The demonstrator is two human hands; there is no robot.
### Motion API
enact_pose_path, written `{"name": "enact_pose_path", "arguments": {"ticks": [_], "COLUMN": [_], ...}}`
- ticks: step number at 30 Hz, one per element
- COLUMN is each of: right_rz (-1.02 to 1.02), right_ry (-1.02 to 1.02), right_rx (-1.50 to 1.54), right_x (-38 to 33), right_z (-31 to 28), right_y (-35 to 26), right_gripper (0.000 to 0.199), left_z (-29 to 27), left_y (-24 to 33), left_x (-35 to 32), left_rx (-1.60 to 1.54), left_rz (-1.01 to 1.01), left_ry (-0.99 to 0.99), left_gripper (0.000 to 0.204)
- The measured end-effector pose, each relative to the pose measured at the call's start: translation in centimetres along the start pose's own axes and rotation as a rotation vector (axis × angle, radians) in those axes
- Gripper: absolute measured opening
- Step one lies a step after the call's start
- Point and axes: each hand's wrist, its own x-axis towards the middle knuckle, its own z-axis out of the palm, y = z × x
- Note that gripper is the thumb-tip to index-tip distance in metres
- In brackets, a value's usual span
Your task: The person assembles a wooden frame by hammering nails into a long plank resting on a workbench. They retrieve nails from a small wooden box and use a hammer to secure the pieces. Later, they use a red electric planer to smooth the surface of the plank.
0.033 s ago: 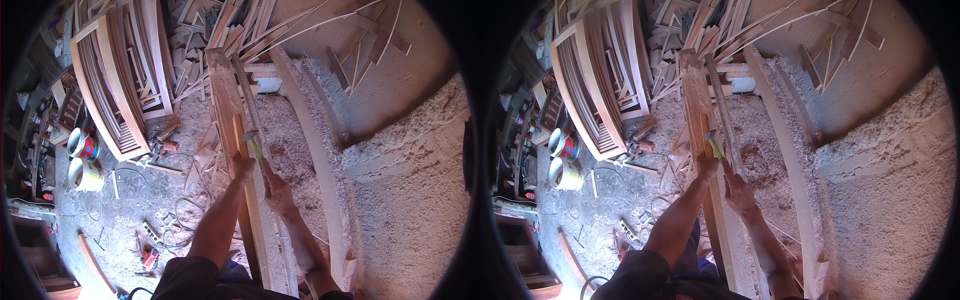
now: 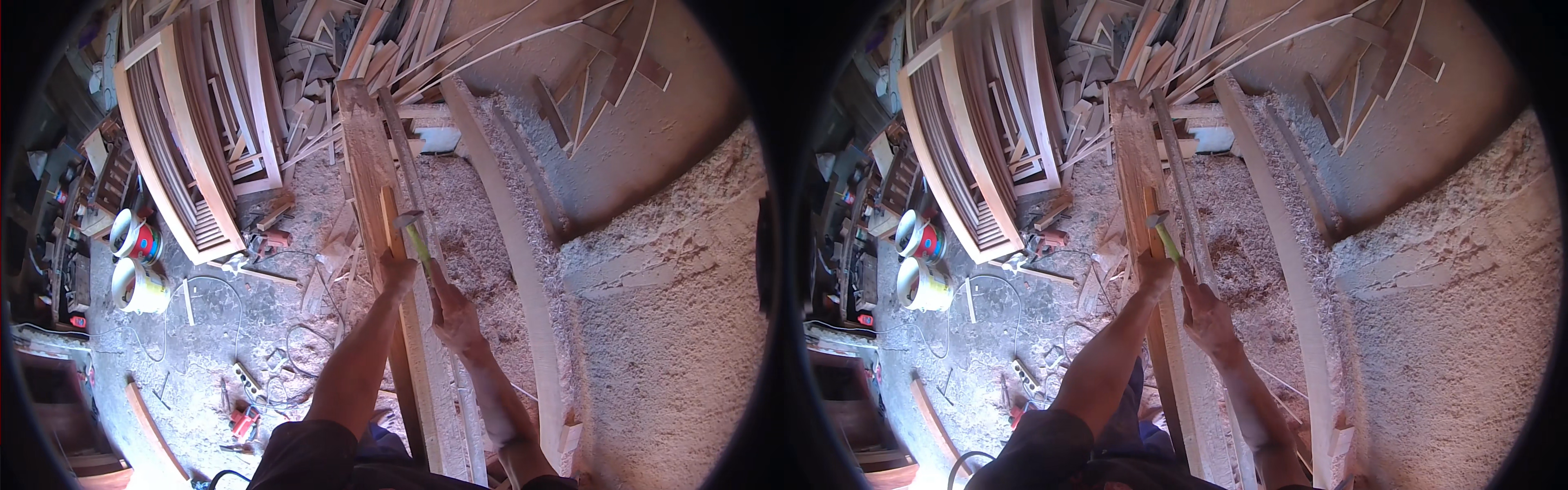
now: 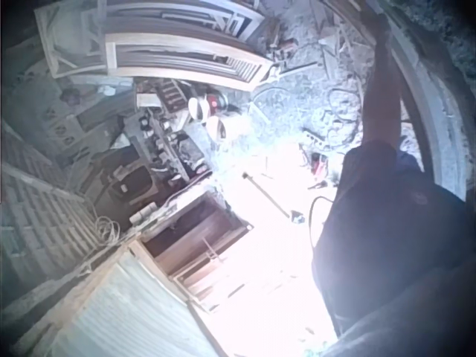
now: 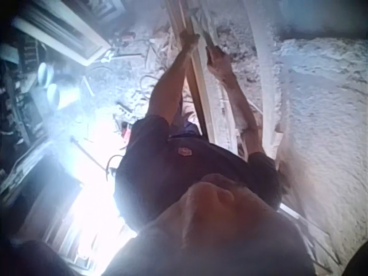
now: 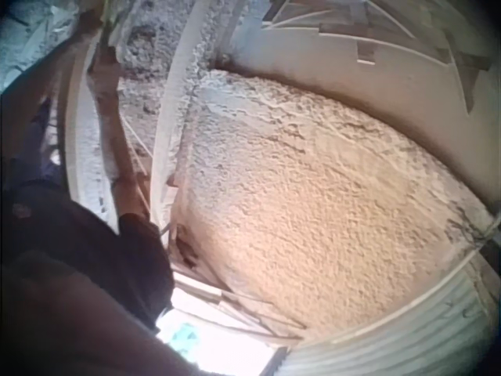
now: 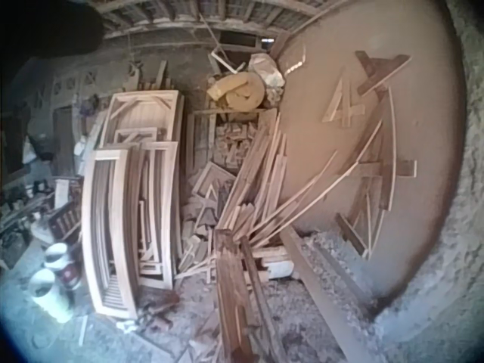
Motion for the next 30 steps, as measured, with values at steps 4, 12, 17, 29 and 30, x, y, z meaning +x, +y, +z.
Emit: {"name": "enact_pose_path", "arguments": {"ticks": [4,12,17,29,30], "right_rz": [-0.129,0.058,-0.277,-0.075,-0.158], "right_ry": [0.126,-0.139,0.242,0.048,0.180], "right_rx": [0.014,-0.168,0.047,-0.006,0.049], "right_x": [0.8,1.1,2.5,3.0,3.5], "right_z": [-1.6,0.6,-4.3,-1.8,-3.1], "right_y": [-2.5,2.1,-4.0,-1.6,-3.9], "right_gripper": [0.064,0.064,0.060,0.067,0.065], "left_z": [0.0,1.2,0.5,0.7,0.3], "left_y": [-1.0,-0.8,-2.8,-2.6,-2.8], "left_x": [0.3,0.5,1.5,0.9,1.3], "left_rx": [-0.018,-0.022,-0.047,0.034,0.025], "left_rz": [0.015,0.048,0.047,0.017,-0.004], "left_ry": [0.020,-0.009,0.011,0.045,0.073], "left_gripper": [0.039,0.038,0.040,0.041,0.041]}}
